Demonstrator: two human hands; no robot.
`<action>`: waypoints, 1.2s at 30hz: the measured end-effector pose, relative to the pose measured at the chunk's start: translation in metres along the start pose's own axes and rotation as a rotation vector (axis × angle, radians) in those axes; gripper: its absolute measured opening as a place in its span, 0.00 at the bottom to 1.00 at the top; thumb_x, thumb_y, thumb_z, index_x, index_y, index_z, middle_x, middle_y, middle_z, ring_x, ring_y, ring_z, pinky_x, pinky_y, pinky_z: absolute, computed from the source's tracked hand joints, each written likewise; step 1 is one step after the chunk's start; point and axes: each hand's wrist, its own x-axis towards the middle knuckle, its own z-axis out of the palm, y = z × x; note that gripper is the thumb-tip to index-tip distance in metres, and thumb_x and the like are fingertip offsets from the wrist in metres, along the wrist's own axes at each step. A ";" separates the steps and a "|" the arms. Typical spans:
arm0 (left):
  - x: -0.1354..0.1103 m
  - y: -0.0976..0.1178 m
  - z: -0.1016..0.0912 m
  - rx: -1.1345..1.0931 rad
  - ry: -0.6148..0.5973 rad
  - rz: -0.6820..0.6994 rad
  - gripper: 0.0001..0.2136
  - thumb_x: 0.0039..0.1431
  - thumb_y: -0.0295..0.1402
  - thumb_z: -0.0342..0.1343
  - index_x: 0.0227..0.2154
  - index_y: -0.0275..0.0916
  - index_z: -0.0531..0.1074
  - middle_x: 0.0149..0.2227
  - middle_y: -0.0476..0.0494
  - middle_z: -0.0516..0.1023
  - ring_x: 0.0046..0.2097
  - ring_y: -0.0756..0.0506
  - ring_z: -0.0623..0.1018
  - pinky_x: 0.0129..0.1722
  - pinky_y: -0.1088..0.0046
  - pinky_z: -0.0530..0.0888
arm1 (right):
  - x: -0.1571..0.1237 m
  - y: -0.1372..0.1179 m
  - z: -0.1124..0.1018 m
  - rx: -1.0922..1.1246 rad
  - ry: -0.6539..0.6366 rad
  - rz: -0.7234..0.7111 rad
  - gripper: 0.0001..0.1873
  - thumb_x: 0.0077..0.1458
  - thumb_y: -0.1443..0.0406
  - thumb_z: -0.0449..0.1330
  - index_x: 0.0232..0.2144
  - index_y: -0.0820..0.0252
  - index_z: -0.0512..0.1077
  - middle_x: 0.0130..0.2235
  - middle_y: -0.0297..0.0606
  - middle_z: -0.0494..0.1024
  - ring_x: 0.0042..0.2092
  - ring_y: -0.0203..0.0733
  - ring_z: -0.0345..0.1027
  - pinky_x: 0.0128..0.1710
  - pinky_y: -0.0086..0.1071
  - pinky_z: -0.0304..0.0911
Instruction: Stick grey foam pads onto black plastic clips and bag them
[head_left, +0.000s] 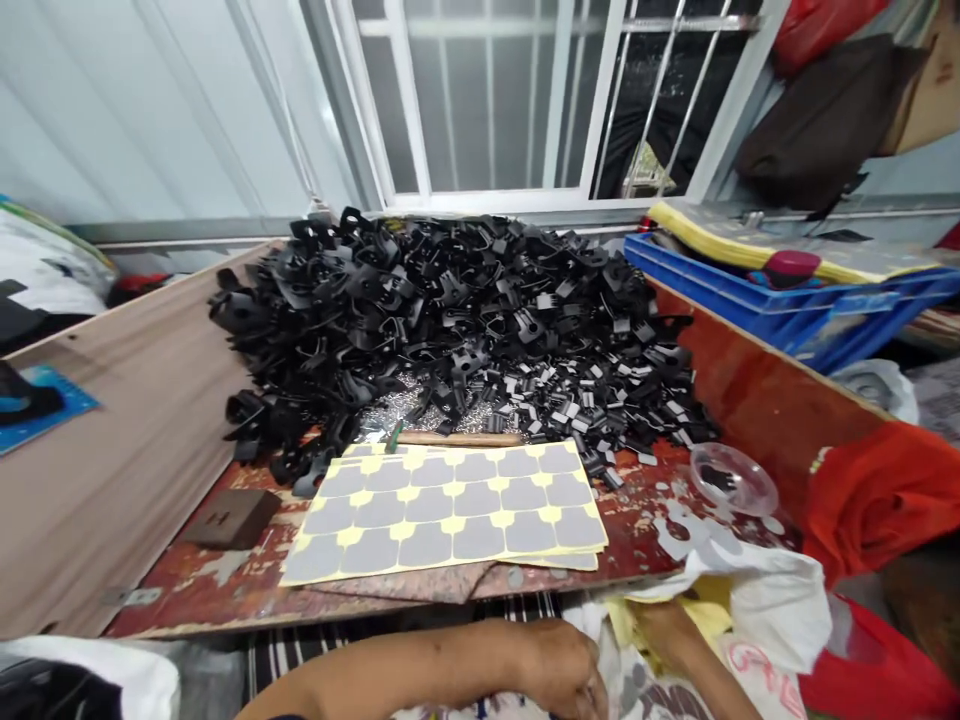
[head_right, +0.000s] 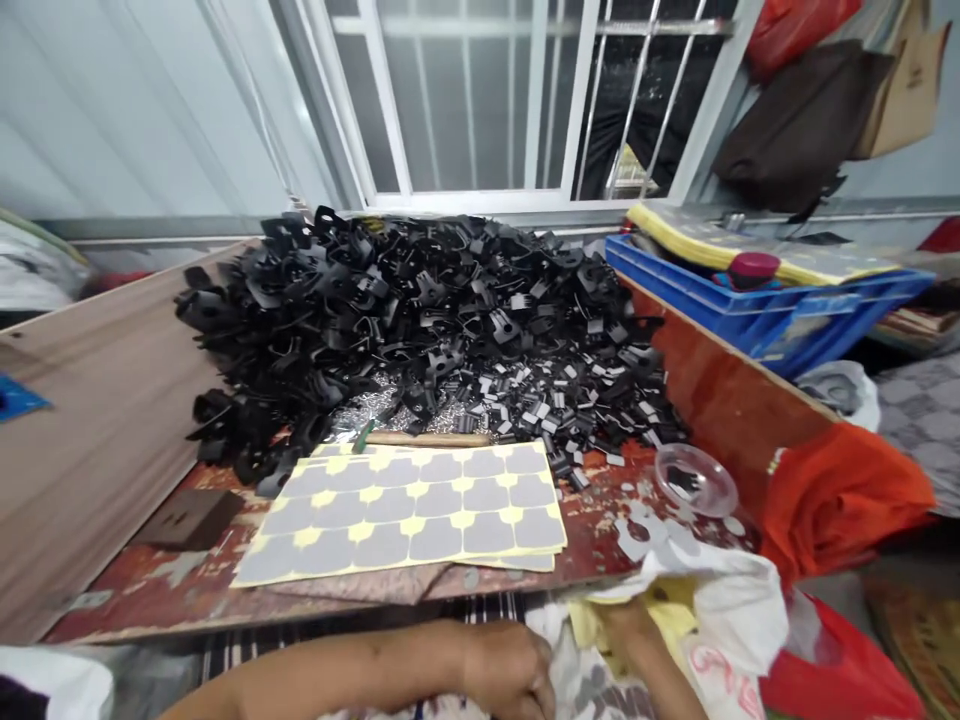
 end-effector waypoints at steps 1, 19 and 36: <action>-0.013 0.004 -0.010 -0.072 0.047 0.031 0.05 0.57 0.40 0.64 0.33 0.48 0.84 0.32 0.47 0.79 0.37 0.43 0.80 0.34 0.72 0.74 | -0.005 0.004 -0.009 0.012 -0.039 -0.004 0.12 0.37 0.62 0.58 0.25 0.52 0.80 0.31 0.46 0.83 0.33 0.60 0.80 0.31 0.46 0.72; -0.222 0.014 -0.067 -1.216 1.158 -0.326 0.20 0.55 0.49 0.69 0.40 0.38 0.77 0.31 0.46 0.77 0.31 0.50 0.73 0.32 0.75 0.68 | 0.261 -0.346 -0.038 0.223 -0.120 -0.393 0.15 0.67 0.60 0.58 0.38 0.63 0.81 0.39 0.45 0.81 0.43 0.45 0.74 0.46 0.33 0.65; -0.219 -0.024 -0.117 -1.437 1.367 -0.276 0.32 0.51 0.24 0.67 0.58 0.48 0.63 0.44 0.46 0.71 0.38 0.47 0.79 0.32 0.70 0.83 | 0.052 -0.291 -0.031 0.626 -0.162 -0.532 0.15 0.69 0.70 0.51 0.50 0.56 0.75 0.47 0.44 0.80 0.50 0.45 0.76 0.49 0.40 0.74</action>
